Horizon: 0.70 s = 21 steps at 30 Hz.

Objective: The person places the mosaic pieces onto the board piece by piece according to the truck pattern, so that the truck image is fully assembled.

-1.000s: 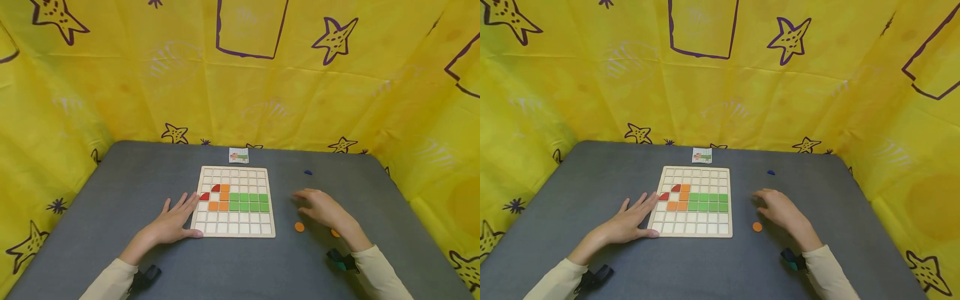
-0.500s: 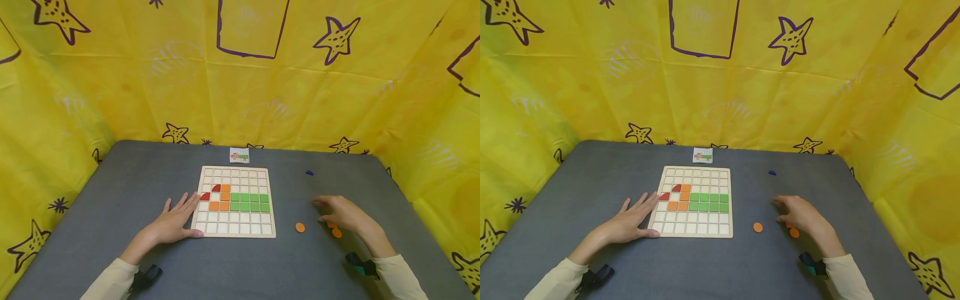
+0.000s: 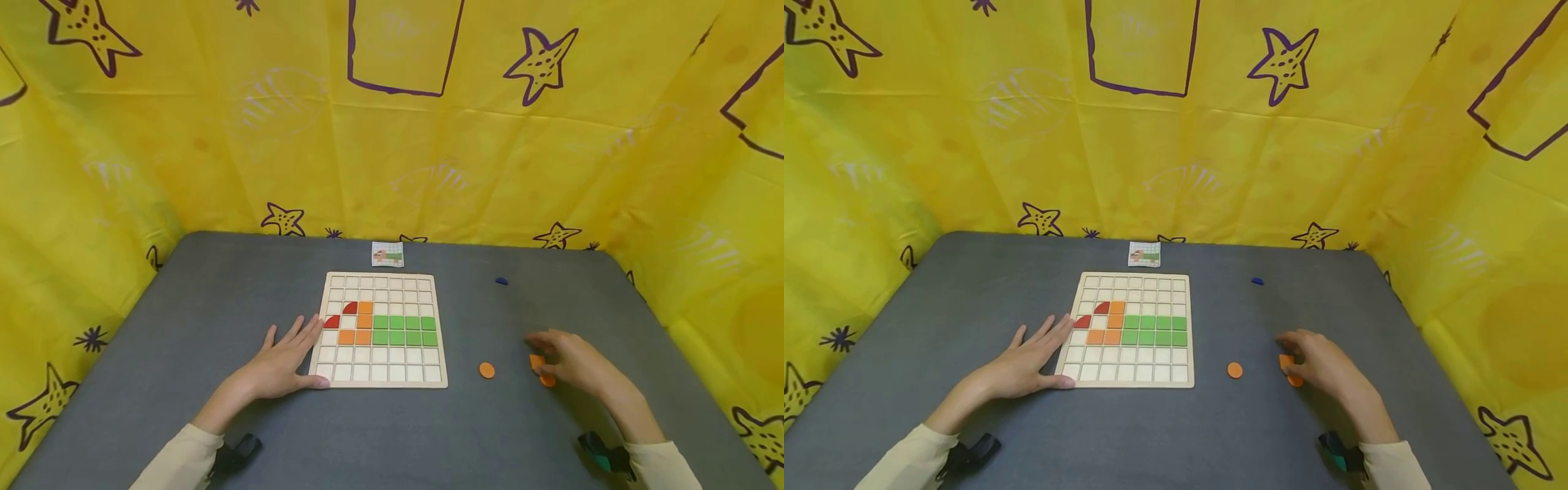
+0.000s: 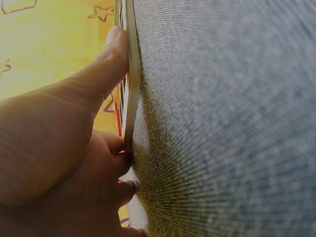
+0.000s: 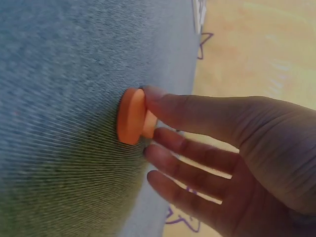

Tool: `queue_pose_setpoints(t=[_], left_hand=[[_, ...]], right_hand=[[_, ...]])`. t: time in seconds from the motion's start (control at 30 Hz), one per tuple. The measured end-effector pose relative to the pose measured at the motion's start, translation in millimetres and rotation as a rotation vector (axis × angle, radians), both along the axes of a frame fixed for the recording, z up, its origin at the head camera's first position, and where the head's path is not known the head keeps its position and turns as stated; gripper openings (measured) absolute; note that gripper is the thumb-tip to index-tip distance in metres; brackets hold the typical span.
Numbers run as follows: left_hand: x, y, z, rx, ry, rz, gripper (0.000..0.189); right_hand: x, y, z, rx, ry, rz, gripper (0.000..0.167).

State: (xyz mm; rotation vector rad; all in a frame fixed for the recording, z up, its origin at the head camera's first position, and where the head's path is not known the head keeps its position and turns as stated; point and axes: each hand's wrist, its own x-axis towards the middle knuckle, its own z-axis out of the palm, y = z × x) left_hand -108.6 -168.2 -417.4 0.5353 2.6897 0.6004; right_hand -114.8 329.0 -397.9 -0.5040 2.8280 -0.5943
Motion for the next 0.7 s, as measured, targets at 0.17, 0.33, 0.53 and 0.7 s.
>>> queue_pose_setpoints(t=[0.17, 0.33, 0.53, 0.7], left_hand=[[-1.0, -0.9, -1.6, 0.002, 0.011, -0.003, 0.111], [-1.4, -0.9, -3.1, 0.008, 0.010, -0.001, 0.112], [-0.8, -0.8, -3.1, 0.010, 0.009, -0.002, 0.111], [-0.8, -1.0, -1.8, 0.019, 0.015, 0.000, 0.111]], right_hand=[[1.6, 1.1, -5.7, -0.031, 0.071, 0.018, 0.040], [2.2, 1.4, -9.1, -0.033, 0.109, 0.019, 0.037], [1.4, 2.3, -10.6, -0.014, 0.164, 0.039, 0.032], [-1.1, -1.5, -8.8, -0.005, 0.204, 0.069, 0.030]])
